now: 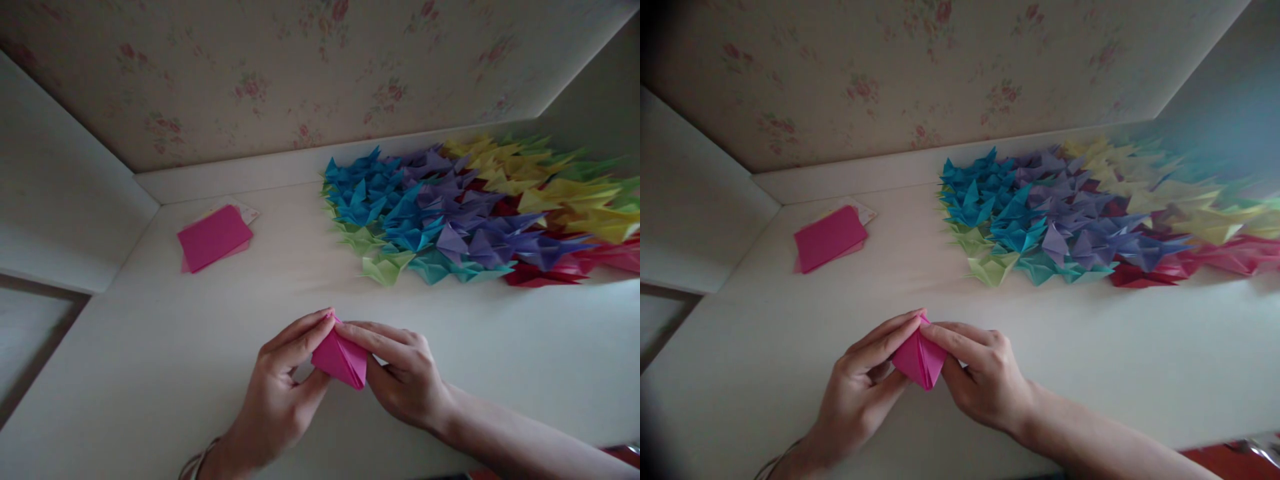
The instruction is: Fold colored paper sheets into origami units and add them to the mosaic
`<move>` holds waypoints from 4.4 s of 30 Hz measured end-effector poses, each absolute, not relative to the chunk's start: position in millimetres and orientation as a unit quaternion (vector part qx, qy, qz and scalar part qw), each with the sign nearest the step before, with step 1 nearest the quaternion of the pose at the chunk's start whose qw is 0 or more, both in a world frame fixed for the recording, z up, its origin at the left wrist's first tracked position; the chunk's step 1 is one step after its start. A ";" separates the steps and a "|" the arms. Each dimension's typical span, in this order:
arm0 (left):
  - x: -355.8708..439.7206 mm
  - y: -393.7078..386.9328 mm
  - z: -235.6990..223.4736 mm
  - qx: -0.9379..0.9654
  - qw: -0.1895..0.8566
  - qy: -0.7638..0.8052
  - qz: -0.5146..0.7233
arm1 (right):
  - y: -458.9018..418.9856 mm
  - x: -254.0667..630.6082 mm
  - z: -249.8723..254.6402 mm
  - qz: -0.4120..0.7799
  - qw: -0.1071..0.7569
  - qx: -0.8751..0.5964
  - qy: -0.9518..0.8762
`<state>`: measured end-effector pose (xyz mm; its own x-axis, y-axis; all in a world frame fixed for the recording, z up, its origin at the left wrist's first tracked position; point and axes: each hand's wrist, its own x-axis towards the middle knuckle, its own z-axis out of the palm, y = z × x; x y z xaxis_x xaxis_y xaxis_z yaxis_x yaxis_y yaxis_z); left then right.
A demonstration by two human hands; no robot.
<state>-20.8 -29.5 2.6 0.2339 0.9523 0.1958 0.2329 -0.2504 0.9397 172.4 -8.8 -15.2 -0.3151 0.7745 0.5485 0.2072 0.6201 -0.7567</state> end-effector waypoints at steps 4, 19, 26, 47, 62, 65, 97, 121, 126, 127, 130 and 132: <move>-24.4 -28.6 12.7 0.592 0.559 0.426 0.395 | -7.4 174.9 -13.7 0.285 0.485 -0.327 -0.760; -23.6 -18.3 6.1 0.332 0.699 0.507 0.380 | -6.4 173.6 -19.4 0.276 0.461 -0.312 -0.783; -19.1 -14.8 9.2 0.362 0.683 0.500 0.391 | -5.3 171.5 -23.7 0.259 0.462 -0.326 -0.783; -16.2 -18.5 6.3 0.602 0.403 0.608 0.324 | 3.5 167.5 -4.5 0.495 0.294 -0.472 -0.667; -18.8 -18.4 7.3 0.597 0.423 0.599 0.324 | 7.7 171.7 -2.7 0.579 0.265 -0.447 -0.628; -18.4 -18.5 7.8 0.591 0.440 0.595 0.321 | 8.1 171.5 -2.9 0.600 0.267 -0.441 -0.612; -13.3 -22.3 3.2 0.605 0.401 0.613 0.312 | 1.8 169.8 -6.3 0.643 0.238 -0.417 -0.596; -13.1 -24.1 4.0 0.594 0.424 0.611 0.307 | -2.1 168.7 -9.9 0.686 0.212 -0.385 -0.580; -11.2 -24.6 6.2 0.607 0.425 0.594 0.315 | -1.8 167.3 -9.6 0.743 0.183 -0.353 -0.538; -11.0 -24.7 6.8 0.605 0.427 0.594 0.317 | -2.1 166.7 -9.2 0.750 0.183 -0.356 -0.527; -10.8 -24.8 7.8 0.596 0.434 0.598 0.314 | -3.6 164.8 -6.6 0.754 0.191 -0.369 -0.509; -10.8 -25.0 7.6 0.591 0.442 0.599 0.311 | -4.4 164.2 -4.3 0.751 0.197 -0.375 -0.506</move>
<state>-10.8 -25.0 7.6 0.0891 0.9828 -0.1620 0.4321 0.1084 0.8953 164.2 -4.4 -4.3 -0.6405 0.6762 -0.3640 0.0832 -0.4101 -0.9082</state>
